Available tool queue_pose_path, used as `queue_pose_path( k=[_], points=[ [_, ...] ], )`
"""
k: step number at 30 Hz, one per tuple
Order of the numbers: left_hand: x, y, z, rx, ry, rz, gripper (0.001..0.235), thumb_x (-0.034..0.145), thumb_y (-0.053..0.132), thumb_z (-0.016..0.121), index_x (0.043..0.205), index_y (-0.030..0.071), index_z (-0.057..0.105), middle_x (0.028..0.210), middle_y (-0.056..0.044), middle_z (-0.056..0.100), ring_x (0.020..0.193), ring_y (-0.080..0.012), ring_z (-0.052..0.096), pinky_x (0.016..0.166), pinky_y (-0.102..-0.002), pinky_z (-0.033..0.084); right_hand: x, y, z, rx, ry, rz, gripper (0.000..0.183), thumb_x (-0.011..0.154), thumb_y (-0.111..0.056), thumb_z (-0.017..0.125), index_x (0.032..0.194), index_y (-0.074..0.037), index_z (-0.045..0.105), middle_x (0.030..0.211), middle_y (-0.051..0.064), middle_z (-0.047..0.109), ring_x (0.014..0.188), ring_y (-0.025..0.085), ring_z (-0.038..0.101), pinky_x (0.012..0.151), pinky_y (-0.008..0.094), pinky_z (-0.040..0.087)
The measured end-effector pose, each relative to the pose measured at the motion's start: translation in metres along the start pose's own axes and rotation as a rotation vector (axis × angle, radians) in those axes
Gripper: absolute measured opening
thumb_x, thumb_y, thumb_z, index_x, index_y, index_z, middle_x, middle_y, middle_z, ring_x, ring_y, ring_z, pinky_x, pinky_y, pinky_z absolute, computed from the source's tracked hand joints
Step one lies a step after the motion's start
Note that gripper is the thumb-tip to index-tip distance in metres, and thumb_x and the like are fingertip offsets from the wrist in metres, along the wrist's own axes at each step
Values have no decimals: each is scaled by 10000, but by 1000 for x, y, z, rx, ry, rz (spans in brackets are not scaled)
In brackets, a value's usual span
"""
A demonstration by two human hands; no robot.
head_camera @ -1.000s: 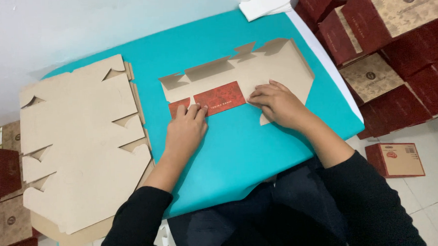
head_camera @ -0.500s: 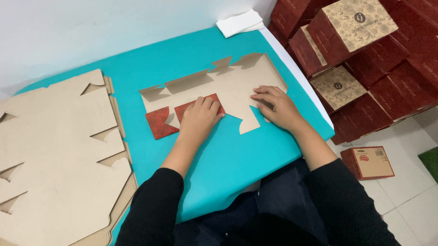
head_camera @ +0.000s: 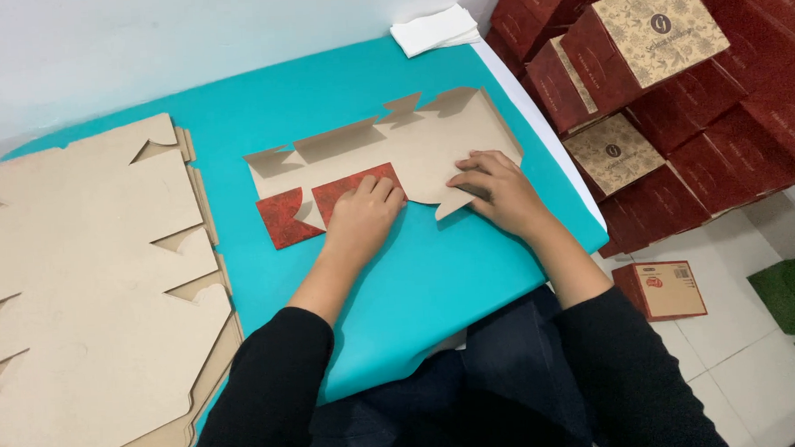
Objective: Assembling a decorative cardboard box by folding pre-scored lines and tucking flaps into place.
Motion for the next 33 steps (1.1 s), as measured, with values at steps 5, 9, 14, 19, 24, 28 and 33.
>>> queue_pose_path(
  k=[5, 9, 14, 19, 24, 28, 33],
  points=[
    [-14, 0, 18, -96, -124, -41, 167, 870, 321, 592, 976, 195, 619, 875, 7, 589, 956, -171, 592, 689, -276, 543, 16, 5, 6, -52, -20, 70, 92, 839, -237, 717, 908, -180, 696, 1041, 14, 615, 1126, 242, 514, 976, 402, 428],
    [-19, 8, 28, -154, -257, -155, 435, 845, 464, 608, 1168, 176, 560, 959, -48, 617, 1032, -238, 610, 807, -388, 551, 26, 16, 24, -17, 32, 206, 178, 853, -311, 724, 829, -143, 671, 930, -6, 529, 1010, 206, 452, 882, 371, 409],
    [-20, 21, 25, -183, -330, -164, 522, 882, 537, 505, 1237, 161, 578, 1055, -111, 569, 1160, -319, 543, 948, -481, 473, 23, 6, 26, 48, 90, 240, 190, 826, -242, 746, 844, -98, 624, 968, 42, 519, 1025, 243, 441, 898, 391, 397],
    [-23, 40, 48, -65, -290, -166, 569, 890, 560, 475, 1218, 111, 597, 1105, -173, 566, 1145, -393, 551, 915, -540, 470, 17, -31, 18, -157, 60, 133, 182, 900, -228, 651, 1055, -132, 647, 1110, 73, 583, 1185, 291, 457, 1102, 580, 171],
    [-20, 44, 43, 22, -198, -175, 495, 896, 506, 515, 1099, 61, 597, 1033, -195, 580, 1060, -429, 599, 816, -552, 515, 7, -66, 22, -540, 226, -370, 162, 862, -164, 610, 991, -165, 709, 1036, 6, 675, 1145, 201, 545, 1140, 486, 233],
    [-20, 41, 40, 17, -237, -181, 486, 912, 489, 492, 1151, 76, 587, 1057, -178, 573, 1087, -416, 588, 830, -537, 518, 1, -48, 14, -636, 258, -317, 163, 853, -120, 611, 962, -137, 731, 968, 34, 701, 1152, 228, 571, 1145, 500, 247],
    [-22, 41, 49, 13, -221, -166, 493, 896, 504, 502, 1132, 77, 575, 1037, -172, 552, 1067, -413, 584, 816, -535, 522, -5, -18, 0, -476, 157, -180, 228, 851, -112, 624, 1036, -207, 716, 1129, -57, 677, 1264, 179, 495, 1185, 489, 134]
  ],
)
Point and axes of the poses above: each hand's wrist, its own x-axis towards the middle knuckle, its own z-axis out of the palm, y = z × x, the point moved 5 cm from there along x, towards the middle knuckle
